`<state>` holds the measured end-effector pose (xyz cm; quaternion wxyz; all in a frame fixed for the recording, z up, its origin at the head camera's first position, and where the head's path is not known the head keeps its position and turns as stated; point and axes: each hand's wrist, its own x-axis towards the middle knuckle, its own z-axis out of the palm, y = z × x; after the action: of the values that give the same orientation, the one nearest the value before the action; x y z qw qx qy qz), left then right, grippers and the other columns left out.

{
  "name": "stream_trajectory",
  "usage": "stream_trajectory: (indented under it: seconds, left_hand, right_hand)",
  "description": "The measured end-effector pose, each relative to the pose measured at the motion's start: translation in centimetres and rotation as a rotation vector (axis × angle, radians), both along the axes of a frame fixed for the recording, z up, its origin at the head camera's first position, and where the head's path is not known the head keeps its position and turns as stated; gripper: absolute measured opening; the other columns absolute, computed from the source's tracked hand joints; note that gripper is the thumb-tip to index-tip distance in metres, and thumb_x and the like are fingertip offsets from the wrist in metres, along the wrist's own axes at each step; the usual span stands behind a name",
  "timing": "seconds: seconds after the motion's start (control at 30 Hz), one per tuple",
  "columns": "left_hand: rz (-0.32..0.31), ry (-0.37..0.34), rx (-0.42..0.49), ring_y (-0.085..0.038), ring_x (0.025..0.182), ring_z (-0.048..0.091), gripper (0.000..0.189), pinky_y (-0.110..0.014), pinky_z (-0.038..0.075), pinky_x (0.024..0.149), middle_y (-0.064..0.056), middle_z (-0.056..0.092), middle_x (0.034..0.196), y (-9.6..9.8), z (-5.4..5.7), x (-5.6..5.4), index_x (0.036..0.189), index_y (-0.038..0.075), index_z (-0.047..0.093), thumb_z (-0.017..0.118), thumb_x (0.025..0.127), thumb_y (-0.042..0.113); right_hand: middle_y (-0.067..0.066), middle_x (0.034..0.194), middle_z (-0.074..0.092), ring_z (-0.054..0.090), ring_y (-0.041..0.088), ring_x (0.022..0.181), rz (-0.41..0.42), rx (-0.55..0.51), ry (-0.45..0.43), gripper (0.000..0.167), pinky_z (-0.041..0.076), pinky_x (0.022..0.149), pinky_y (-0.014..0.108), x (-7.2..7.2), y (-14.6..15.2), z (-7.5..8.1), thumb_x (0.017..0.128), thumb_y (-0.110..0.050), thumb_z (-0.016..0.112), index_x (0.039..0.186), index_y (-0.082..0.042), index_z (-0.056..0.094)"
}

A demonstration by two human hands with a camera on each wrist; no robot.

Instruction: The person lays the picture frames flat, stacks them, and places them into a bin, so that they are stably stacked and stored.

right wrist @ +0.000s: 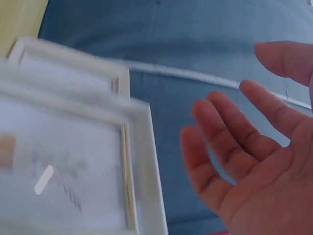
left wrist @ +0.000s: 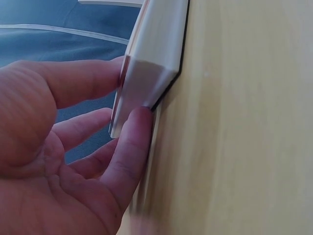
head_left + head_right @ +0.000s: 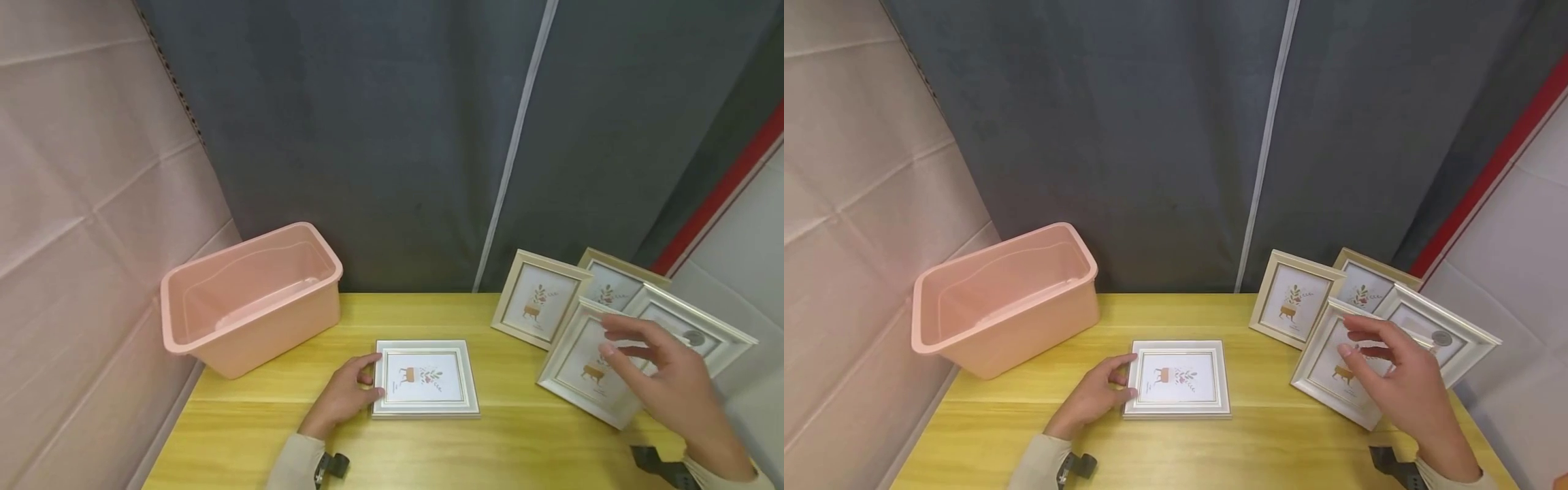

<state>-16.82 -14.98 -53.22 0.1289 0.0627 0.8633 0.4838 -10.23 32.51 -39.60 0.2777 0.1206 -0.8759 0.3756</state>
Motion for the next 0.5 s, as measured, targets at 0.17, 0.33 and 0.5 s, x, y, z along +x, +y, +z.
stream_trajectory:
  seconds: [0.17, 0.33, 0.5]
  left_hand:
    - [-0.001, -0.011, 0.002, -0.025, 0.106, 0.059, 0.070, -0.034, 0.054, 0.075, -0.010, 0.061, 0.130, 0.0, 0.1, -0.1, 0.153, 0.021, 0.057, 0.086, 0.088, 0.018]
    - [-0.003, -0.004, -0.004, -0.024, 0.108, 0.060, 0.070, -0.033, 0.054, 0.075, -0.010, 0.061, 0.132, -0.1, 0.2, -0.1, 0.152, 0.021, 0.057, 0.086, 0.089, 0.019]
    - [-0.003, -0.006, 0.003, -0.024, 0.108, 0.060, 0.069, -0.032, 0.055, 0.074, -0.010, 0.061, 0.132, -0.1, 0.1, 0.0, 0.152, 0.022, 0.058, 0.086, 0.089, 0.018]
  right_hand:
    - [-0.045, 0.124, 0.055, 0.051, -0.025, 0.106, -0.160, 0.064, -0.006, 0.048, 0.042, 0.078, -0.004, 0.6, 2.2, -0.1, 0.087, -0.001, 0.083, 0.133, -0.004, 0.070]
    - [-0.052, 0.117, 0.049, 0.046, -0.030, 0.103, -0.241, 0.103, -0.039, 0.047, 0.039, 0.075, -0.005, 0.8, 4.0, -0.3, 0.088, -0.009, 0.085, 0.133, -0.005, 0.071]
    - [-0.058, 0.113, 0.039, 0.038, -0.035, 0.101, -0.302, 0.141, -0.089, 0.048, 0.035, 0.071, -0.004, 1.0, 5.5, -0.8, 0.090, -0.017, 0.084, 0.134, -0.004, 0.069]
